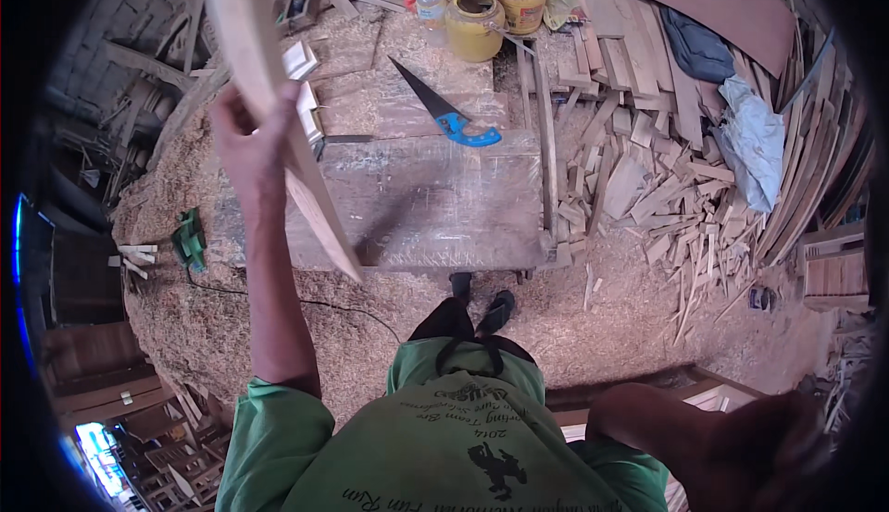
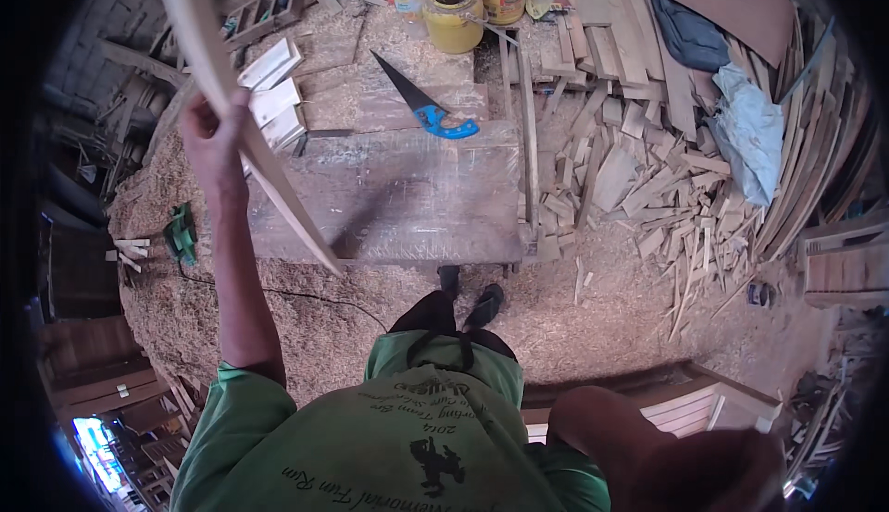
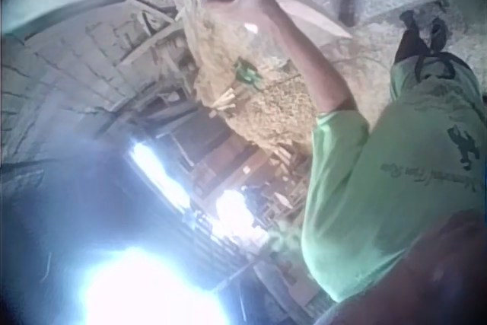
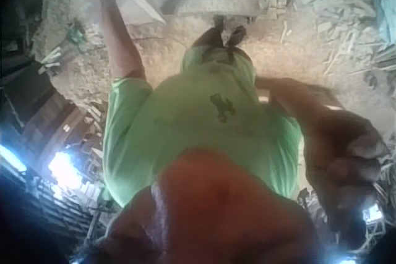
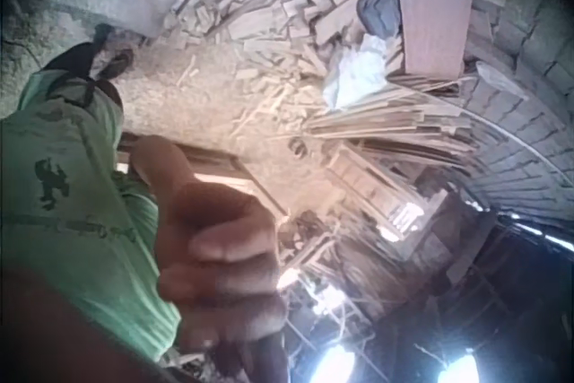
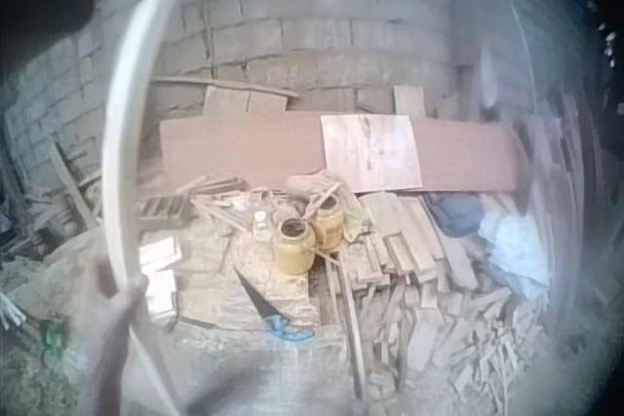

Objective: Measure and cut a piece of lumber using a handsaw in a workshop.

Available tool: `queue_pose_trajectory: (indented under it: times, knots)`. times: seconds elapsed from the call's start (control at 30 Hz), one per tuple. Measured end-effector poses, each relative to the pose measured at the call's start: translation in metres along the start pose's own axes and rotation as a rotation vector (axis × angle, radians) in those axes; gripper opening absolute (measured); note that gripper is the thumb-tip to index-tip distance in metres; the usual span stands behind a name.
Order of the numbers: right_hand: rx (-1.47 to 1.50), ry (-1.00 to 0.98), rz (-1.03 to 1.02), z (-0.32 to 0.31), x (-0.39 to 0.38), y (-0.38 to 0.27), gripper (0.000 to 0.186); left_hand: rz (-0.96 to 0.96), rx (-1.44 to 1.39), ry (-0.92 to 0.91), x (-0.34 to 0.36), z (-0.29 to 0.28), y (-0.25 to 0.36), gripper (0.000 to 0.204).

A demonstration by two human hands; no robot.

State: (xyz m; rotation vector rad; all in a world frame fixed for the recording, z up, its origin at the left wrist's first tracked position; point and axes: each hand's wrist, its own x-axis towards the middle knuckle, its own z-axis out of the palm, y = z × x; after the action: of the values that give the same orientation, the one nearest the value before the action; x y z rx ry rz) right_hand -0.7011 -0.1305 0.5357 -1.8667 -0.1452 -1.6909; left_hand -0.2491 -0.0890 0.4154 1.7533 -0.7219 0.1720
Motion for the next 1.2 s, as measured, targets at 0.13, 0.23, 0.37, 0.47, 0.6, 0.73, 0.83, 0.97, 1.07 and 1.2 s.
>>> queue_pose_trajectory:
  times: [0.13,0.23,0.37,0.47,0.6,0.73,0.83,0.97,1.07,1.2]
  knots:
    - [-0.416,0.192,0.212,-0.009,-0.052,0.003,0.014,-0.058,-0.380,0.206,0.004,-0.046,0.001,0.081]
    - [-0.498,0.208,0.660,-0.026,-0.128,0.023,0.012,-0.211,-0.464,0.333,-0.024,-0.066,-0.041,0.076]
    - [-0.568,0.218,1.298,-0.041,-0.247,0.027,0.035,-0.571,-0.638,0.369,-0.070,-0.066,-0.135,0.085]
    - [-0.377,0.270,1.481,-0.041,-0.309,0.011,0.040,-1.009,-0.688,0.298,-0.108,-0.046,-0.202,0.086]
    - [-0.345,0.245,1.571,-0.023,-0.338,0.007,0.037,-1.330,-0.848,0.125,-0.161,-0.003,-0.255,0.105]
    - [-0.370,0.200,1.508,0.012,-0.320,0.026,0.034,-1.503,-0.782,0.145,-0.178,0.047,-0.311,0.103]
    - [-0.402,0.232,1.475,0.048,-0.296,0.039,0.034,-1.594,-0.677,0.099,-0.180,0.062,-0.369,0.094]
    - [-0.346,0.289,1.427,0.113,-0.275,0.059,0.033,-1.524,-0.495,-0.436,-0.180,0.024,-0.439,0.075]
    - [-0.111,0.450,1.516,0.171,-0.268,0.079,0.043,-1.204,-0.091,-0.648,-0.133,-0.029,-0.477,0.069]
    - [0.068,0.344,1.690,0.241,-0.261,0.103,0.053,-0.579,0.521,-0.399,-0.048,-0.102,-0.512,0.070]
